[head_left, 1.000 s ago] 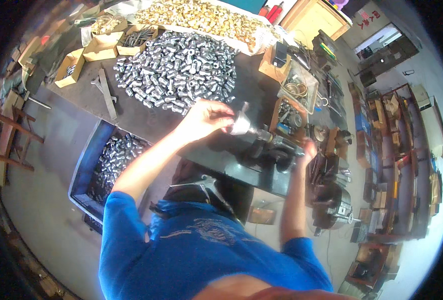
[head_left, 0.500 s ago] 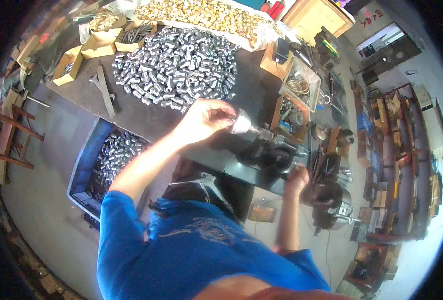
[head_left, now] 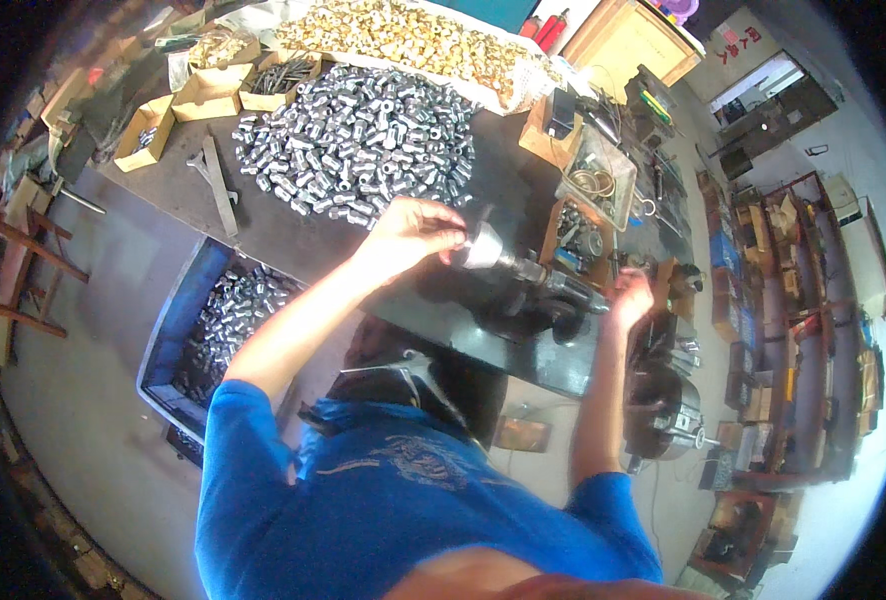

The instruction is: The person repeatedly picks up small metal parts from a pile and grinds them on a bench grinder, then places the finished parts into a blue bin. The process is repeated continuously throughout the clip.

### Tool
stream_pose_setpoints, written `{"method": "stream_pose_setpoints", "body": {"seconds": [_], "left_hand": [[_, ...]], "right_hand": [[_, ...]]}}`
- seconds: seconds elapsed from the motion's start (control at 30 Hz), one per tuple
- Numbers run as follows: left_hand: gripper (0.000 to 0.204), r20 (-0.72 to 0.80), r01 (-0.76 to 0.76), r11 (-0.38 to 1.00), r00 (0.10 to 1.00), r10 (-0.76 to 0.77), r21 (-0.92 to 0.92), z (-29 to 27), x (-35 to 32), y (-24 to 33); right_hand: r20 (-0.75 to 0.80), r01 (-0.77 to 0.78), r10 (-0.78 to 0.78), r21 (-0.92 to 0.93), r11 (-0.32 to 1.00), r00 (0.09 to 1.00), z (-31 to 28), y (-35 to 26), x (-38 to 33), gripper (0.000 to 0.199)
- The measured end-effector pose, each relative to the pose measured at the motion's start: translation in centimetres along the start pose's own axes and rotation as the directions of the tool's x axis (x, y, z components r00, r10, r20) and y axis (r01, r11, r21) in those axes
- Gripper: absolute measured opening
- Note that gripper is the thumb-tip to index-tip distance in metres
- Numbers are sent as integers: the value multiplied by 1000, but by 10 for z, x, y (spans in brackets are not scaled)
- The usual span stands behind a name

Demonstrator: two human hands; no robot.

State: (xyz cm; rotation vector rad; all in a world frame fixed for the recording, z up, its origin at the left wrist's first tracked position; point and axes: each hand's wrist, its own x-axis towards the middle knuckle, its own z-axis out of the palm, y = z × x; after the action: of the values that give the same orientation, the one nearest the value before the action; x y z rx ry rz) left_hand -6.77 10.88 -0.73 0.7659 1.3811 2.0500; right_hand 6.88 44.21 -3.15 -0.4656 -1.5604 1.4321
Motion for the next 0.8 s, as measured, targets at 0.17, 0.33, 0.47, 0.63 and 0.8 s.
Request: {"method": "stream_pose_setpoints", "body": {"seconds": [0.17,0.33,0.47,0.63,0.8], "left_hand": [[20,10,-18,999,1000,19,-51,-4,-5,5],[20,5,-34,998,999,34,-48,-6,-8,4],[15,-50,-81,993,996,77,-86,-15,-9,3],[11,-158,-83,910,987,20,-406,-20,-29,9],[17,-136,-145,823,987,84,-549,-19,-59,7]], "right_hand": [[-74,-52,88,388,920,993,-15,-58,-41,17],[41,-171,166,323,931,985,-43,-49,-93,15],[-75,-381,414,272,884,907,-50,3,-99,19],[-93,-126,115,-116,985,989,-20,46,-35,20],[-167,-77,99,134,988,981,4,-15,-9,17]]}}
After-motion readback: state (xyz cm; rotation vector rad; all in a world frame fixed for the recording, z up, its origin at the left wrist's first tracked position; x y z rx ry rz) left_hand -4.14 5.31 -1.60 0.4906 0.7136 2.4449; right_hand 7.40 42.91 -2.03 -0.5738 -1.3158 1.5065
